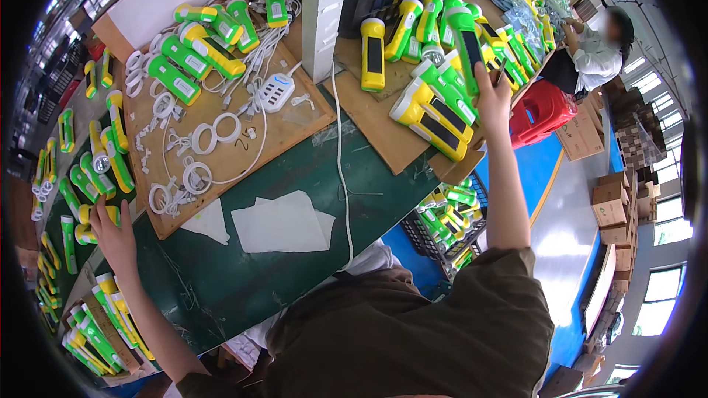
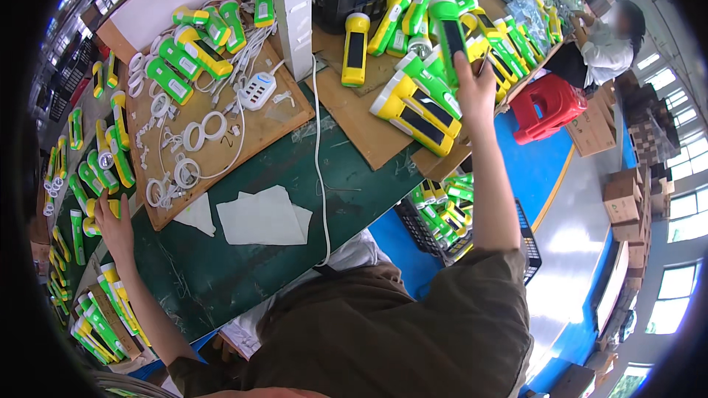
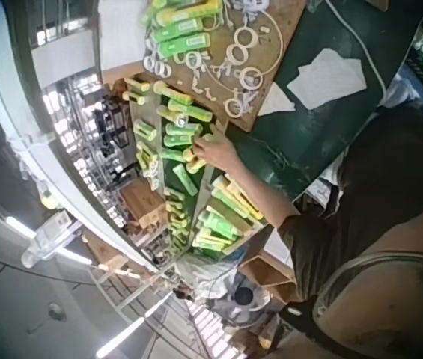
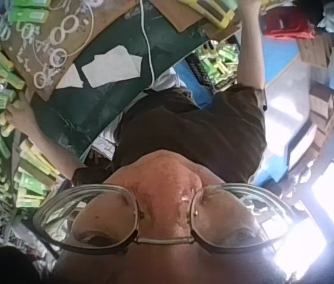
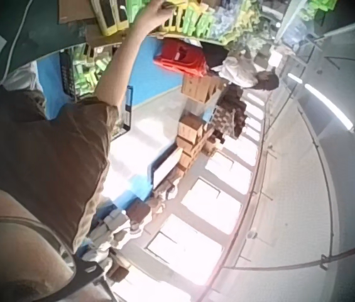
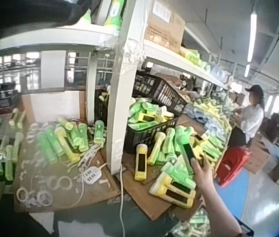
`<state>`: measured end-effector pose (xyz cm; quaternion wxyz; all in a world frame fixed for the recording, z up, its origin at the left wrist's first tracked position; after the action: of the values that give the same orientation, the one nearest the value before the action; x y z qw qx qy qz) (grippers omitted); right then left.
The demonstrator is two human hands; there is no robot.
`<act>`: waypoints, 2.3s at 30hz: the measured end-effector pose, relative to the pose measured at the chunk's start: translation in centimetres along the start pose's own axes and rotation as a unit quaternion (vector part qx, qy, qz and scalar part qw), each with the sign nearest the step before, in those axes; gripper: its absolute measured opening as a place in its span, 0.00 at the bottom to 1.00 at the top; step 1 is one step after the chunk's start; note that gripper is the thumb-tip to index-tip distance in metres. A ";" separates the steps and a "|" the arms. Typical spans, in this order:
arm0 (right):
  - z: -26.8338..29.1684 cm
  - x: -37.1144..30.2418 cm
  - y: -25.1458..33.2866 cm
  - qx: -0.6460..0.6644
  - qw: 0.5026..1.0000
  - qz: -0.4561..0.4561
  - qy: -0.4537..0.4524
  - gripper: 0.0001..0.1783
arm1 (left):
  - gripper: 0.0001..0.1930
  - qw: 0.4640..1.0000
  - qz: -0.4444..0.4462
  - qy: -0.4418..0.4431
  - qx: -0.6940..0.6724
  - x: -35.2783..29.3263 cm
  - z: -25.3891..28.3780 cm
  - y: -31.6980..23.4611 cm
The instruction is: The person assembles handheld flashlights on a factory assembly line by joining flashlight casings, lenses, reflectors, and battery compartments, then tests the light function and organizes the completed flashlights into rows. Assembly is done by hand and with a screwdriver.
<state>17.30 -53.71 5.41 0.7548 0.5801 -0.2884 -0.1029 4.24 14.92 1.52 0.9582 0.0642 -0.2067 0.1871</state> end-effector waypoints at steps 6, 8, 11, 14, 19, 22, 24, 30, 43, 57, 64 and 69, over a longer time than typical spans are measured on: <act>-0.4 15.0 -4.6 -0.223 0.969 0.100 -0.040 0.33 | 0.31 0.969 0.118 0.161 0.143 3.0 -4.0 -0.4; -2.7 18.0 -5.0 -0.170 0.978 0.104 -0.065 0.31 | 0.32 0.960 0.140 0.185 0.154 2.2 -1.8 -0.5; -0.2 20.5 -7.9 -0.096 0.969 0.224 -0.043 0.24 | 0.33 0.983 0.074 0.114 0.120 2.8 -3.7 0.7; 0.2 15.8 -7.6 0.024 0.983 0.151 0.104 0.22 | 0.31 0.985 0.068 0.052 0.147 2.9 -4.8 -1.3; -7.7 -1.1 2.9 0.081 0.937 0.212 0.264 0.09 | 0.30 0.982 0.087 0.050 0.159 1.2 -4.8 1.1; -10.2 -8.6 7.4 0.111 0.914 0.206 0.331 0.15 | 0.34 0.982 0.100 0.083 0.136 1.6 -3.7 2.1; -10.7 -11.0 7.8 0.138 0.896 0.202 0.371 0.14 | 0.37 0.970 0.162 0.087 0.157 2.1 -3.0 3.0; -11.6 -15.6 8.6 0.160 0.876 0.186 0.415 0.15 | 0.42 0.905 0.324 0.229 0.152 1.9 -2.0 5.8; -14.3 -20.4 6.6 0.198 0.842 0.100 0.492 0.15 | 0.31 0.969 0.127 0.191 0.091 -2.0 0.9 13.0; -16.5 -26.0 7.2 0.070 0.808 0.139 0.568 0.18 | 0.28 0.992 -0.122 -0.001 0.035 -13.1 8.5 -1.6; -16.0 -27.2 6.3 0.067 0.793 0.156 0.585 0.19 | 0.25 0.994 -0.107 0.018 0.000 -15.2 6.4 -0.5; -16.2 -28.1 5.6 0.061 0.789 0.149 0.593 0.18 | 0.30 0.994 -0.067 0.024 0.079 -16.1 6.5 1.0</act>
<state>2.43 -25.00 -0.86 0.7464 0.5222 0.1273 0.3925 -12.19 9.22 0.74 0.9652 0.1490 -0.1632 0.1395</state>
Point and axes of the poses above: each hand's wrist, its own x-axis towards the middle knuckle, its own z-axis out of the back of the hand, y = z × x, the point moved 2 cm from there along x, towards the middle knuckle, and after that the axes turned 11 degrees about x, right-handed, at the moved point
